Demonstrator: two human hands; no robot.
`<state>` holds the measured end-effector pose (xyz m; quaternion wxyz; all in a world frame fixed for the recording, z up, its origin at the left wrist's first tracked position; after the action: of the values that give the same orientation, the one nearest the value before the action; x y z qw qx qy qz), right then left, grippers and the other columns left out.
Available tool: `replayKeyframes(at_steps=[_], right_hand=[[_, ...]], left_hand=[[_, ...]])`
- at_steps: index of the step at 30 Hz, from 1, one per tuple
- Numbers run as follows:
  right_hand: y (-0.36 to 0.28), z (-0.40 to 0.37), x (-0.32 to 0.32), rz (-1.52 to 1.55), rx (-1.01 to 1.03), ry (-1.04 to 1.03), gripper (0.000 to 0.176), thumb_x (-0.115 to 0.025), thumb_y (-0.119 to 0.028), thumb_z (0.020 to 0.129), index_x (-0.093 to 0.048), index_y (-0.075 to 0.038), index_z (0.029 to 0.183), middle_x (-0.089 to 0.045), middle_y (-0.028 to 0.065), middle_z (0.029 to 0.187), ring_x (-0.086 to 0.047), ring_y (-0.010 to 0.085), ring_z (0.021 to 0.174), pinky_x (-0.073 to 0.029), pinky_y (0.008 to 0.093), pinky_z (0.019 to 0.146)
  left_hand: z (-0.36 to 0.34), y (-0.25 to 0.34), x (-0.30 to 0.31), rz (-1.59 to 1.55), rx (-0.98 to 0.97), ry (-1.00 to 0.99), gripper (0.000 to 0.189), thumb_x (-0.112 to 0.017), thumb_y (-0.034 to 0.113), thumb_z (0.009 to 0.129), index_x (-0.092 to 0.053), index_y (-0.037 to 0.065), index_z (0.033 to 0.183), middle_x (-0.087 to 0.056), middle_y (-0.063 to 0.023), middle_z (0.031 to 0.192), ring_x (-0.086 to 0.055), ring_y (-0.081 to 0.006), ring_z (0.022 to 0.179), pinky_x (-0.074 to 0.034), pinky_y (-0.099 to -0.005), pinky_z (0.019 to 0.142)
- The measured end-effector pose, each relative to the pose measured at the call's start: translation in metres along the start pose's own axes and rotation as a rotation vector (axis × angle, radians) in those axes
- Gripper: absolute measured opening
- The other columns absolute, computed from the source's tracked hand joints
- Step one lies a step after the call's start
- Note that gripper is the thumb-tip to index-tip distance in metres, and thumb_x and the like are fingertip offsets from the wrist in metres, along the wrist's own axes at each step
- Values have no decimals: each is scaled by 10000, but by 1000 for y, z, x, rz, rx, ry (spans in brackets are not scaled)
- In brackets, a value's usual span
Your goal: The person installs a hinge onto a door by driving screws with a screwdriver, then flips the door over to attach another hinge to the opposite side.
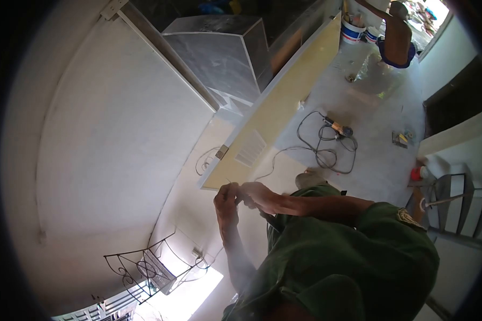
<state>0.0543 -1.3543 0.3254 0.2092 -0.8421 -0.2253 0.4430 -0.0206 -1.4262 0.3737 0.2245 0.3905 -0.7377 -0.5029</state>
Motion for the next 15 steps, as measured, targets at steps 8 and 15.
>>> replayKeyframes(at_steps=[8,15], right_hand=[[-5,-7,0,-62,6,58,305,-531,-281,995,-575,-6,871,-477,4,638,-400,72,531,-306,241,467],[-9,-11,-3,-110,17,21,202,-527,-237,963,-591,-57,901,-555,26,780,-463,95,620,-369,231,525]], left_hand=[[2,-11,-3,-27,16,9,264,-583,194,955,-577,-61,1023,-596,-79,839,-589,-138,741,-538,-283,723],[7,-14,7,45,-18,6,205,-584,180,943,-605,-17,996,-605,-75,858,-588,-142,759,-532,-292,695]])
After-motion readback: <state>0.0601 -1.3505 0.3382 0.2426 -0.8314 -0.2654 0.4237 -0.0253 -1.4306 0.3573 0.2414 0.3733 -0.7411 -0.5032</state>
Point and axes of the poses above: each hand's wrist, its own z-axis towards the middle knuckle, its own x-axis out of the back of the hand, y = z × x, the point moved 6 cm from there along z, towards the middle knuckle
